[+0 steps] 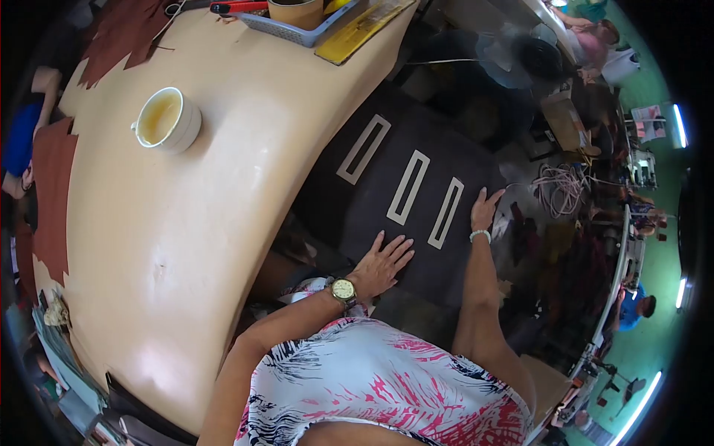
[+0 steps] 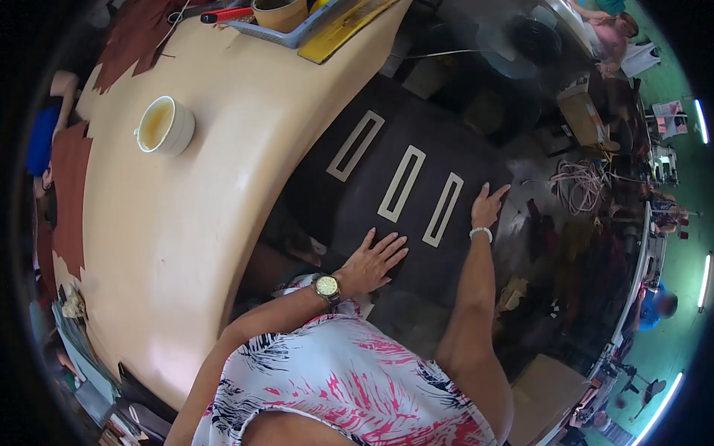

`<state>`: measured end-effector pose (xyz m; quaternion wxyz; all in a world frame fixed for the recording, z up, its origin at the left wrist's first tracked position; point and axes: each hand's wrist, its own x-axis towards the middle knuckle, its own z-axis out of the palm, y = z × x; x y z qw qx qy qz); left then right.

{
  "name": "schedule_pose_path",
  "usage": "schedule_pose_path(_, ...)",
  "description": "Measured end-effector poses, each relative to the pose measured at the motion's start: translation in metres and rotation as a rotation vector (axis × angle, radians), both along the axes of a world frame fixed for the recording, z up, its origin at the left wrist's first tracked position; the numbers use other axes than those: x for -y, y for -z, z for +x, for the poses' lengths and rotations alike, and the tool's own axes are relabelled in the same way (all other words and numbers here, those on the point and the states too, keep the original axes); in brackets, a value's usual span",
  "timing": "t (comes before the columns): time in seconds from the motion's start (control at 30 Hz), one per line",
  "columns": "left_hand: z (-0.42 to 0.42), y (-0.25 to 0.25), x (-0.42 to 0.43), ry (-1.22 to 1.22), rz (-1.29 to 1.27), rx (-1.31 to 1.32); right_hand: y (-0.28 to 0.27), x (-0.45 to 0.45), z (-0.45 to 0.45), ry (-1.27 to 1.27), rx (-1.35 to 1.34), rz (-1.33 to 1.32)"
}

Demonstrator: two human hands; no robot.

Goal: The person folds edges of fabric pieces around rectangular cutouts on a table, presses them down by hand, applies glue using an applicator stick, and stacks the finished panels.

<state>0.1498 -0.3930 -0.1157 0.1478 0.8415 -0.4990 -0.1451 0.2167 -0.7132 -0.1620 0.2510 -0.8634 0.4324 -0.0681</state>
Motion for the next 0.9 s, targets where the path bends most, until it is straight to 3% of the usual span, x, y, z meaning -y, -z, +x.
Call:
schedule_pose_path(0.1, 0.001, -0.003, 0.0, -0.026, 0.005, 0.011, 0.025, 0.029, -0.005, -0.035, 0.246, 0.098)
schedule_pose_path(0.3, 0.001, -0.004, -0.001, -0.029, 0.019, 0.006, 0.012, 0.025, -0.003, 0.058, -0.011, 0.16)
schedule_pose_path(0.4, 0.006, -0.009, -0.001, -0.006, 0.023, -0.034, 0.01, 0.021, 0.003, 0.158, -0.111, -0.032)
schedule_pose_path(0.5, 0.016, -0.023, -0.017, -0.023, -0.124, -0.066, -0.018, -0.007, 0.006, 0.143, 0.01, -0.371)
schedule_pose_path(0.57, 0.019, -0.04, -0.028, -0.06, -0.231, -0.08, -0.034, -0.027, 0.008, 0.007, 0.239, -0.502)
schedule_pose_path(0.67, 0.019, -0.064, -0.059, -0.178, -0.411, -0.019, -0.077, -0.104, 0.009, -0.302, 0.56, -0.372)
schedule_pose_path(0.9, -0.019, -0.123, -0.181, -0.697, -0.65, 0.068, -0.148, -0.333, 0.023, -0.984, 0.807, -0.1)
